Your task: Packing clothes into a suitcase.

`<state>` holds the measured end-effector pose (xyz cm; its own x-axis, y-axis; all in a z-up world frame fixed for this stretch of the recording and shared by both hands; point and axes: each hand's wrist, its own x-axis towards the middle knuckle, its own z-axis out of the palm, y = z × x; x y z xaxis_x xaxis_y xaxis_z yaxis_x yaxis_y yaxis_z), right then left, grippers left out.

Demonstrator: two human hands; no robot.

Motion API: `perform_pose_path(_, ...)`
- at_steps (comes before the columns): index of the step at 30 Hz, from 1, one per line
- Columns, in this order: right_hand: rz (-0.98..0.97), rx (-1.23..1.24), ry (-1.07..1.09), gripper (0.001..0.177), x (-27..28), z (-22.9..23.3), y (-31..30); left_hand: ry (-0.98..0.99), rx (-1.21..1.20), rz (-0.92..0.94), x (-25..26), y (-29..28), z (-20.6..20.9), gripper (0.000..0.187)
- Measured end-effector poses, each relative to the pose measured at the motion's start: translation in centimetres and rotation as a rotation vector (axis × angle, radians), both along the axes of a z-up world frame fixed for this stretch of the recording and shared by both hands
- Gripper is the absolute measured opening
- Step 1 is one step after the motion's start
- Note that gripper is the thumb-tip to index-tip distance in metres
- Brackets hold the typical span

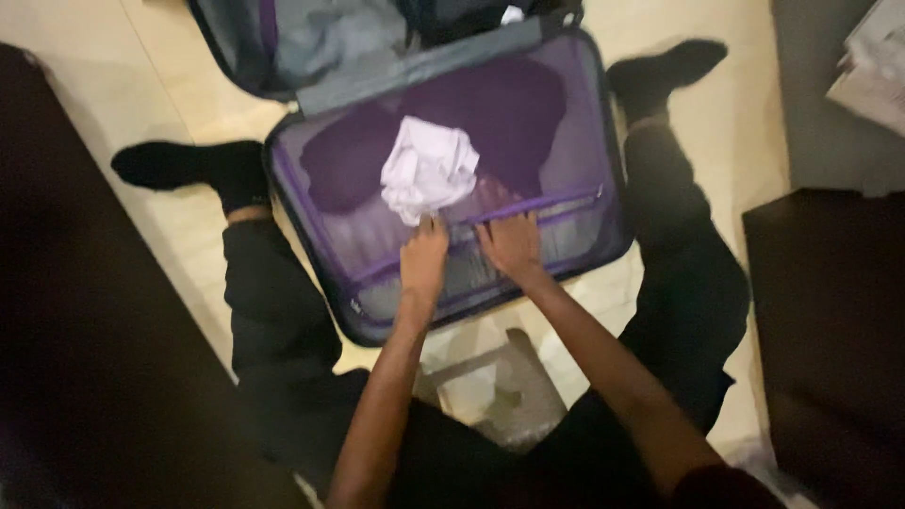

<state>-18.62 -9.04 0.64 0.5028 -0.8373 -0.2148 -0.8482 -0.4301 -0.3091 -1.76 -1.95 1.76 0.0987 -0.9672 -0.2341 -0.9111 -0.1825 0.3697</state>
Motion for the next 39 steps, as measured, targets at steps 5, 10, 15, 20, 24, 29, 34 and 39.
perform_pose_path(5, 0.004, -0.082, 0.182, 0.069, 2.2, -0.6, -2.3, 0.035, -0.031, 0.058, -0.1, -0.2, -0.3, 0.021)
perform_pose_path(10, -0.164, -0.07, 0.125, 0.059, 5.4, -0.7, -6.3, 0.083, 0.007, 0.09, 1.2, -0.9, 1.2, 0.02)
perform_pose_path(15, -0.316, -0.018, 0.122, 0.051, 3.7, -1.7, -9.1, 0.195, 0.223, 0.14, 1.4, -1.3, 2.3, 0.022)
perform_pose_path(20, -0.457, 0.069, 0.143, 0.045, 2.1, -2.3, -7.3, 0.162, 0.14, 0.138, 0.6, -0.2, 0.4, 0.024)
perform_pose_path(24, -0.366, -0.028, 0.138, 0.041, 2.0, -1.0, -4.0, 0.116, 0.007, 0.131, 0.6, -1.4, 0.4, 0.029)
perform_pose_path(29, -0.046, -0.08, 0.009, 0.063, 3.1, -5.6, 3.1, 0.105, 0.061, 0.08, 0.7, -2.7, 1.8, 0.029)
perform_pose_path(34, 0.134, 0.005, -0.124, 0.062, 4.1, -12.9, 8.7, 0.093, 0.108, 0.031, 0.9, -2.7, 4.2, 0.027)
perform_pose_path(39, 0.349, 0.266, 0.285, 0.05, 5.3, -8.8, 5.0, -0.068, -0.147, -0.027, -0.3, -1.0, 3.0, 0.036)
